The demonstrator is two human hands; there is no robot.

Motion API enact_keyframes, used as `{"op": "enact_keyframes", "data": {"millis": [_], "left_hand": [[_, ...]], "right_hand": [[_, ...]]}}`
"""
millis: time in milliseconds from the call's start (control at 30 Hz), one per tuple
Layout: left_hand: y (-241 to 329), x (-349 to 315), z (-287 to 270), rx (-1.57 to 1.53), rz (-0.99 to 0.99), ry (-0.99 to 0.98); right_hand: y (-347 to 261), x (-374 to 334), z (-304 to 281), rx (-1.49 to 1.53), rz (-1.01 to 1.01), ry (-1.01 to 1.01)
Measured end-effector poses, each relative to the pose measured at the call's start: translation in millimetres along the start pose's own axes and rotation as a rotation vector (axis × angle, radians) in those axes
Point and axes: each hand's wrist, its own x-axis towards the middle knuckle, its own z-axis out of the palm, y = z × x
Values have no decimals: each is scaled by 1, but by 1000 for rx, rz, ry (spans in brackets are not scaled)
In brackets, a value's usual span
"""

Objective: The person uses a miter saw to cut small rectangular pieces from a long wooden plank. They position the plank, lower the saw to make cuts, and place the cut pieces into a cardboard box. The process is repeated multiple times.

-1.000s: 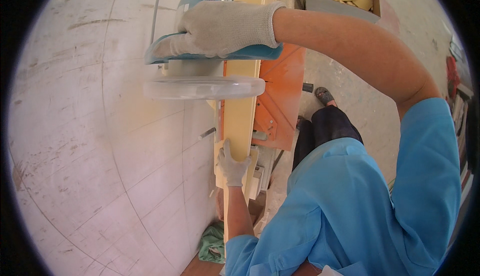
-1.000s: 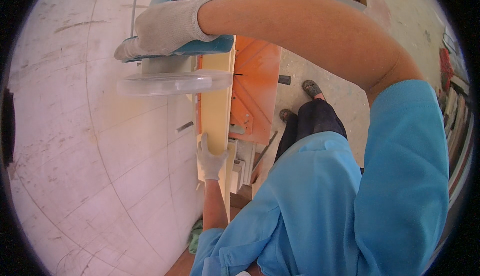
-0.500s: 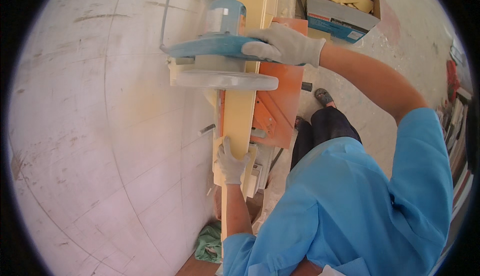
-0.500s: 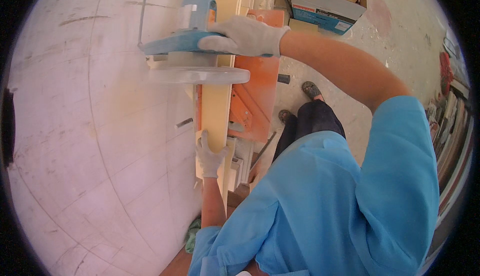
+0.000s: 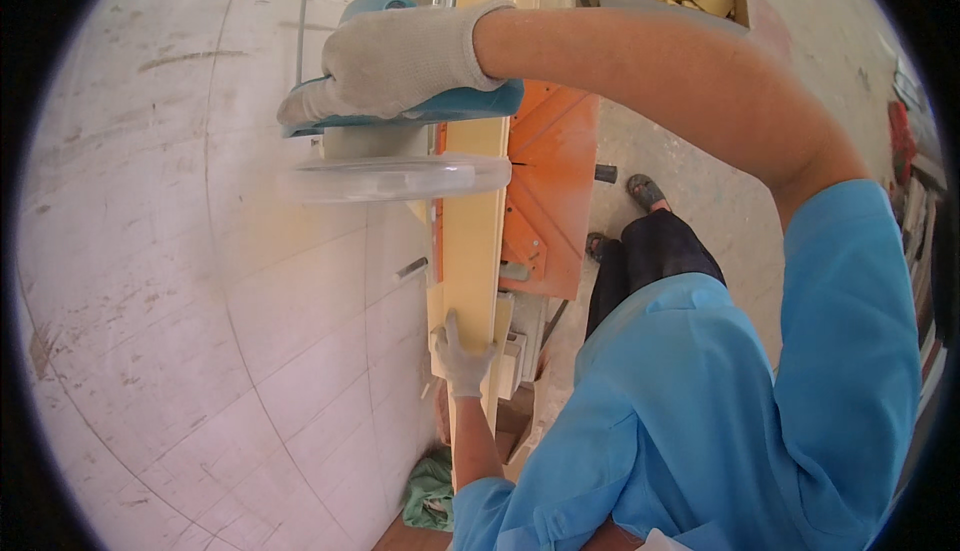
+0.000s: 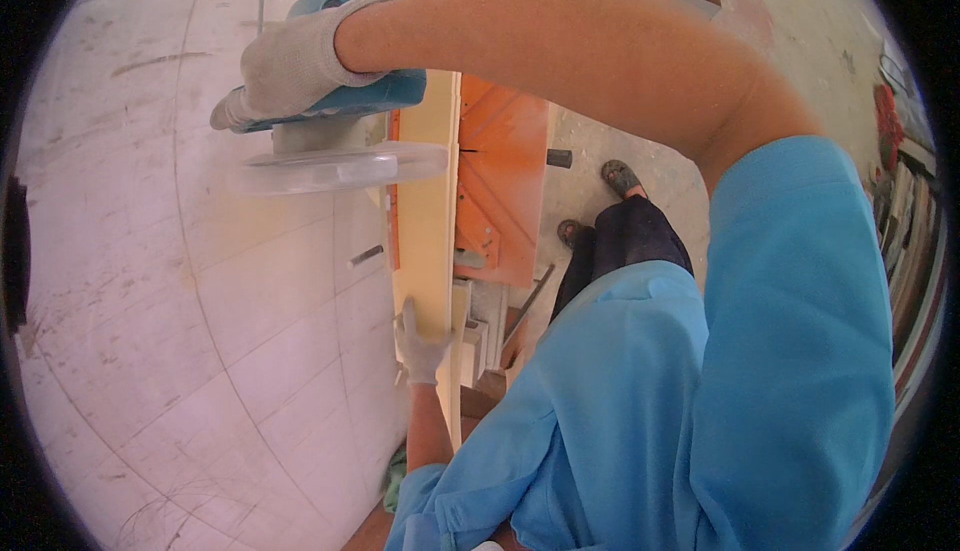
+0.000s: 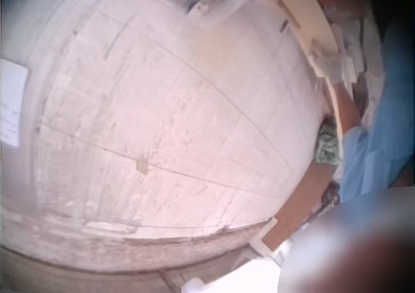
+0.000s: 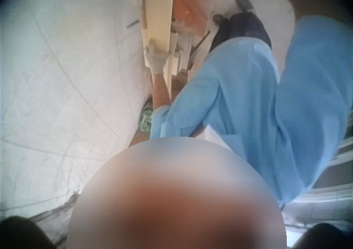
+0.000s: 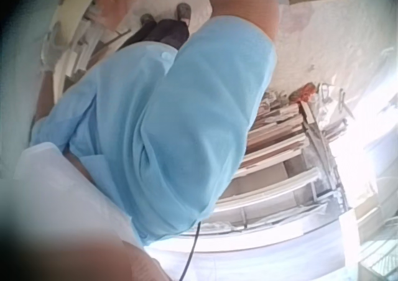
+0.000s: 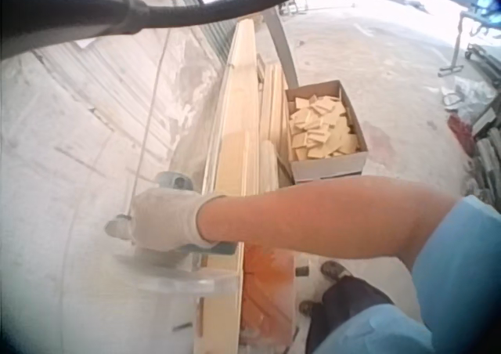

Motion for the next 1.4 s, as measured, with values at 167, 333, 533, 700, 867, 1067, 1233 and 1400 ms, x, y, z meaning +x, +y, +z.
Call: {"op": "enact_keyframes", "data": {"millis": [167,333,533,700,867,1067,1233,1400], "left_hand": [[15,20,-1,2,-37,-5],[30,36,-8,-15,-77,-19],[38,45,-10,-46,-88,-42],[38,50,-7,-52,-96,-39],[38,52,-7,-49,-98,-49],[41,53,-7,-53,-78,-26],[34,45,-1,7,-63,-22],[10,10,2,157,66,43]], "right_hand": [[0,-14,0,73,-69,31],[4,-15,11,-24,-34,57],[6,-11,13,303,101,65],[4,-14,5,254,91,15],[4,-22,7,106,18,-15],[16,-36,25,-45,-133,145],[42,-110,69,632,184,111],[52,-120,97,592,204,159]]}}
